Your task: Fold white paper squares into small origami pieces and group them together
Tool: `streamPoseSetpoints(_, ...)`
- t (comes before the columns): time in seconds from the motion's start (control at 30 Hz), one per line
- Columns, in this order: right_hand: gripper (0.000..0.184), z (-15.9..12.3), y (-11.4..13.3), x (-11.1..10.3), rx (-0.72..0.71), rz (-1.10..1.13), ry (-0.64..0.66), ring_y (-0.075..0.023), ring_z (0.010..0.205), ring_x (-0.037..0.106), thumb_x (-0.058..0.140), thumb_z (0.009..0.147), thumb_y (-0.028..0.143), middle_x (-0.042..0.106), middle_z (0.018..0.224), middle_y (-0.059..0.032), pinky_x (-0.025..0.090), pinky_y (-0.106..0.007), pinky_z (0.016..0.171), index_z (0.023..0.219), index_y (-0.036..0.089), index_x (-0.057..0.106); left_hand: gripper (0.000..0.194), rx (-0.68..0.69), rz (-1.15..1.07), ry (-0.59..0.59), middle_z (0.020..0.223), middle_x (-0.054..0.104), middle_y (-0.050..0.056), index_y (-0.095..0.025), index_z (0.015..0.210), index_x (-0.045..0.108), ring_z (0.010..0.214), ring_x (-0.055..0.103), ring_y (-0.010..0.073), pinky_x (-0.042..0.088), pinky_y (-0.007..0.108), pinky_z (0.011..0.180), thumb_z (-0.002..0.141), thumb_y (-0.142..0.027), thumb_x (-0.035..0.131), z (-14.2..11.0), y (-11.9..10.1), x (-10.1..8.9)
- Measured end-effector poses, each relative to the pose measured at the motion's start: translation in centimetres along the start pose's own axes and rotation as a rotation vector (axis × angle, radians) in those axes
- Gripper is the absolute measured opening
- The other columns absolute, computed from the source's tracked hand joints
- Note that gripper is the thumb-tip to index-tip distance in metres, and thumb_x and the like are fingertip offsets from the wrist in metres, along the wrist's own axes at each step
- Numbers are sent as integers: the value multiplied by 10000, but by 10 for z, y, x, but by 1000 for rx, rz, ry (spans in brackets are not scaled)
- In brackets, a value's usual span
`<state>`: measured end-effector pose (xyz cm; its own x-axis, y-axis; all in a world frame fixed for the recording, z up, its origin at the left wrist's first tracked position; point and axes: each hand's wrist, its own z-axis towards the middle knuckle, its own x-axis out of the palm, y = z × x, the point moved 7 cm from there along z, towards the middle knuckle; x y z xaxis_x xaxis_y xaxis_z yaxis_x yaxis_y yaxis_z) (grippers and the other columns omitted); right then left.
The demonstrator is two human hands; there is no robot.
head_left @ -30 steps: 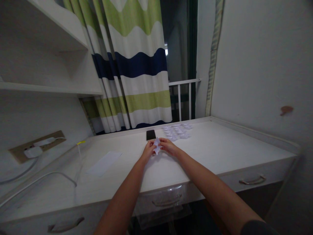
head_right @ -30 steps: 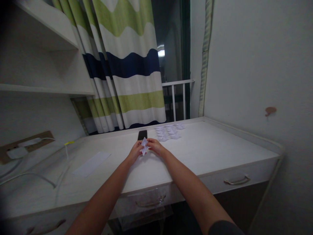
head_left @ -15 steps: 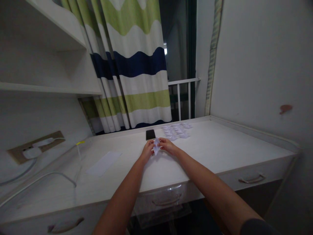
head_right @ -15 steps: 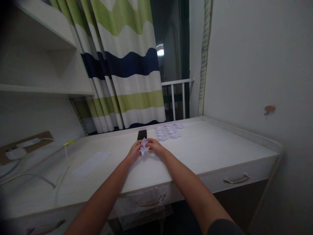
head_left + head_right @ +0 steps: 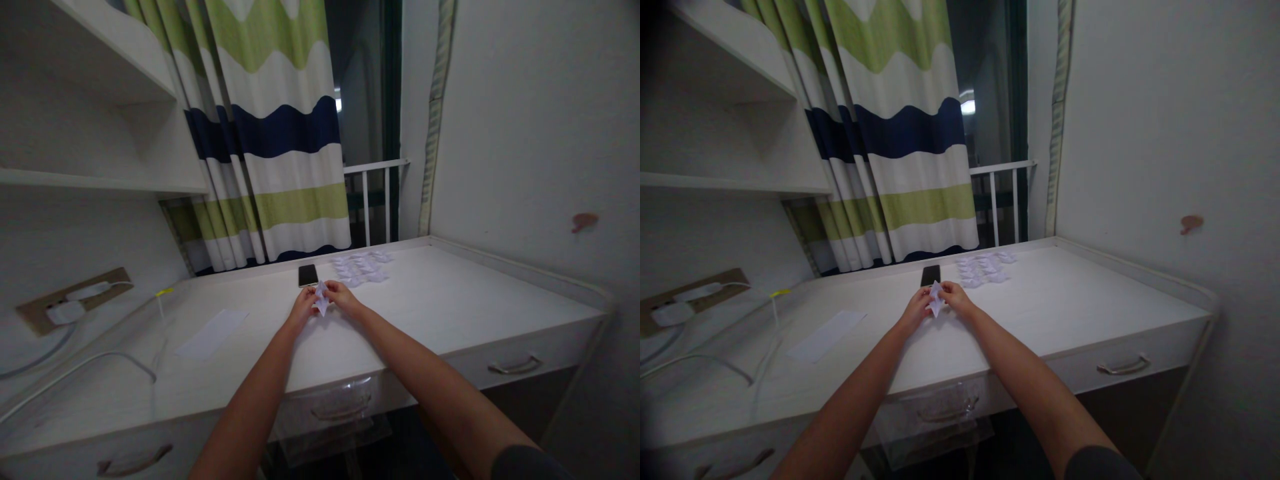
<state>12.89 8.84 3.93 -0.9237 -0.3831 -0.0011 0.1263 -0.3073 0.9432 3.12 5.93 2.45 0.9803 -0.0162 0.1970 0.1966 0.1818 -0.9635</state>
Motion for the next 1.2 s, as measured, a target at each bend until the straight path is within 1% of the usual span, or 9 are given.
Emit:
streamPoseSetpoints(0.27,105,3,-4,0,-17,-19,35,-83,513,483,548,591,107,532,550,35,344,-181,457,678,163,530,201,12,7,12,707,542,-15,-188,706,475,628,528,114,418,212,511,544,-192,593,2,1,-2)
streamPoseSetpoints(0.47,97,3,-5,-1,-36,-60,24,-79,511,478,538,609,110,528,550,37,359,-187,478,689,162,525,209,10,41,17,686,536,-14,-188,692,473,610,520,120,415,221,498,529,-208,603,2,1,-1)
streamPoseSetpoints(0.6,95,-1,0,1,1,-58,31,-88,535,489,525,615,110,532,564,31,365,-190,483,694,163,527,203,2,22,-2,699,535,-12,-188,698,483,622,520,121,411,223,507,528,-205,592,2,0,-2)
streamPoseSetpoints(0.8,128,-7,3,4,68,9,11,-99,596,512,496,624,107,553,628,17,382,-195,511,725,172,542,164,-4,-21,-18,702,519,-17,-190,684,493,631,497,106,401,204,522,526,-170,534,1,-1,-3)
streamPoseSetpoints(1.03,85,-7,0,5,62,44,40,-102,621,515,536,630,172,558,659,10,391,-194,522,715,177,548,130,-4,-14,8,684,513,-23,-193,663,474,646,504,112,404,207,541,543,-168,515,1,-1,-1)
streamPoseSetpoints(1.2,73,-7,3,5,50,40,41,-97,602,507,534,636,171,544,642,16,390,-197,526,709,173,544,128,10,-19,17,699,519,-19,-191,654,471,643,501,115,415,218,539,538,-168,521,0,-4,0)
